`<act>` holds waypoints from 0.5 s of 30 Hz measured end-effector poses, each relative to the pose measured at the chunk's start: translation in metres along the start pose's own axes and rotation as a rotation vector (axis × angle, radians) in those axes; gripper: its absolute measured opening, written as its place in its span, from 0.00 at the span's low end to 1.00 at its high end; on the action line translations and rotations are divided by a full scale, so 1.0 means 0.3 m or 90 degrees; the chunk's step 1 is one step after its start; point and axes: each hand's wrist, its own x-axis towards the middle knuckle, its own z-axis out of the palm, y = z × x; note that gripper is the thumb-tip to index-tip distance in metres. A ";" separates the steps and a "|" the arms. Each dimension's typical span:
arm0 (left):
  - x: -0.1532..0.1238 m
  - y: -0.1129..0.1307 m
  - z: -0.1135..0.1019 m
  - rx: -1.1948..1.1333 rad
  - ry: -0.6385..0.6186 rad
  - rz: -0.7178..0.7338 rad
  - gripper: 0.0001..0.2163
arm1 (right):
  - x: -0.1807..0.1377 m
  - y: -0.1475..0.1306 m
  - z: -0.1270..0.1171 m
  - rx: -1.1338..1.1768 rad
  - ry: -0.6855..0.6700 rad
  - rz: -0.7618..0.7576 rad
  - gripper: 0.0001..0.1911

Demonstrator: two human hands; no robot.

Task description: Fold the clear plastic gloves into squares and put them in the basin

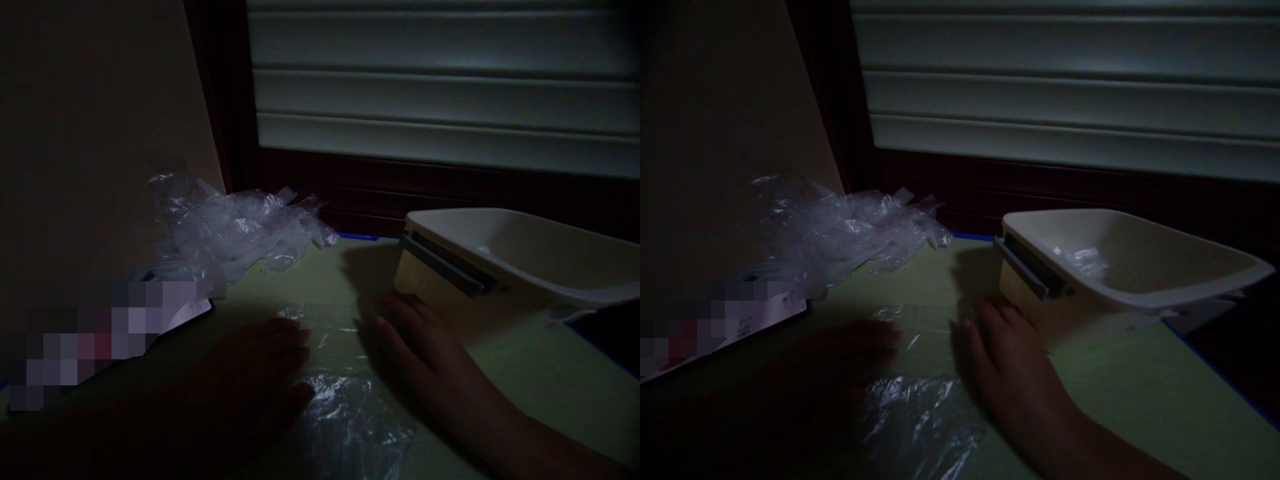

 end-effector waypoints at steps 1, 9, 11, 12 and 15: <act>-0.004 -0.001 0.004 -0.006 -0.002 -0.007 0.19 | 0.006 0.007 0.003 -0.003 0.000 0.018 0.15; -0.005 -0.006 0.001 -0.027 -0.007 0.010 0.17 | 0.020 0.018 0.013 0.025 -0.046 0.061 0.13; 0.002 -0.003 -0.005 -0.028 -0.004 0.016 0.17 | 0.020 0.020 0.015 0.067 -0.036 0.095 0.13; 0.006 -0.001 -0.007 -0.036 -0.004 0.013 0.17 | 0.020 0.021 0.016 0.087 -0.031 0.108 0.13; 0.019 -0.004 0.003 -0.084 0.015 -0.031 0.14 | 0.020 0.025 0.016 0.143 -0.022 0.112 0.12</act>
